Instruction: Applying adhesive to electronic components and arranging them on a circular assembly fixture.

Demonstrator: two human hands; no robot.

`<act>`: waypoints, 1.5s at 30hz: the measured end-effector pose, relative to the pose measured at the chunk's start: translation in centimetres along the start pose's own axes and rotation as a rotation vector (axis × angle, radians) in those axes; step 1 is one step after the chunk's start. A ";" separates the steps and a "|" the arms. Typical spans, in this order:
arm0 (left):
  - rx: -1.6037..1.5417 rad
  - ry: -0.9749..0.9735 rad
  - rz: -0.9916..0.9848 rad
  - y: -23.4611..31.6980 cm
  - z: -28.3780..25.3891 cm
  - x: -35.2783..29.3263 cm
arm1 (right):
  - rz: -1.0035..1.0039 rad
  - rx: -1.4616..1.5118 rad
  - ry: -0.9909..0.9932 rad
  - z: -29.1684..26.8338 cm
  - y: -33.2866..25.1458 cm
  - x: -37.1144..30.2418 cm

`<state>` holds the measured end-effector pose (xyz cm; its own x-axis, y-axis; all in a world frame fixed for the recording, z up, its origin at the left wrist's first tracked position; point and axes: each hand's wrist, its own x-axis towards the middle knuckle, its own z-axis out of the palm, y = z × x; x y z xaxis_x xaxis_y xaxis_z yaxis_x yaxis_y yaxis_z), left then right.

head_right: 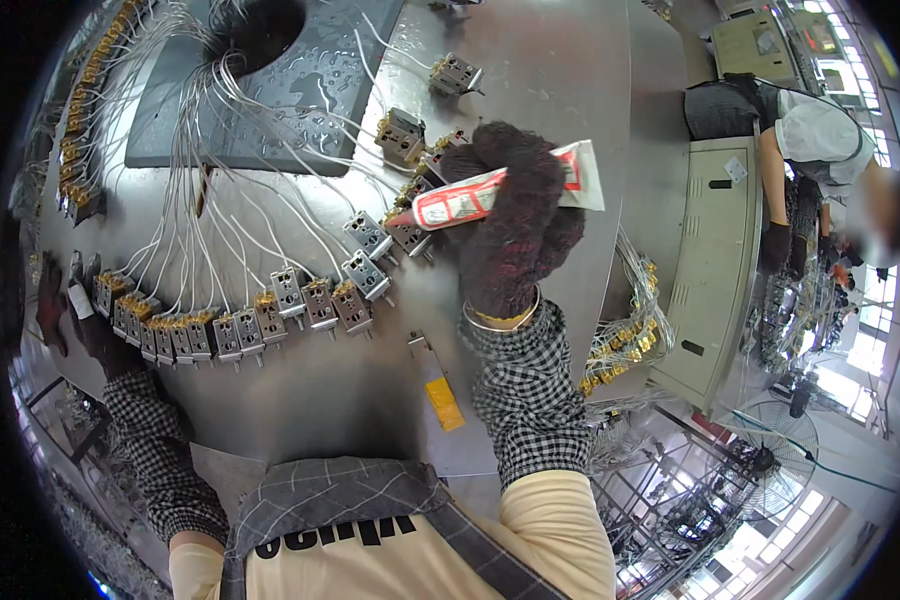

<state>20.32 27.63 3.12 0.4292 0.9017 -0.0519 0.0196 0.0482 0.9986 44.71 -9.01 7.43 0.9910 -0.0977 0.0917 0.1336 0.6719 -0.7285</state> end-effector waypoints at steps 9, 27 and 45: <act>-0.060 -0.012 0.010 -0.3 -0.1 0.0 | -0.118 -0.446 -0.162 0.8 0.8 -0.8; -0.025 0.003 0.018 0.1 0.9 -0.2 | -0.042 -0.258 -0.163 -0.7 0.2 -3.2; -0.040 0.038 -0.001 -0.3 0.2 0.4 | 0.337 -0.038 -0.185 -3.2 -0.3 -5.1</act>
<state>20.66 27.86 2.77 0.3948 0.9172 -0.0537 -0.0166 0.0656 0.9977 39.55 -11.03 5.01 0.9647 0.2604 -0.0382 -0.1965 0.6159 -0.7629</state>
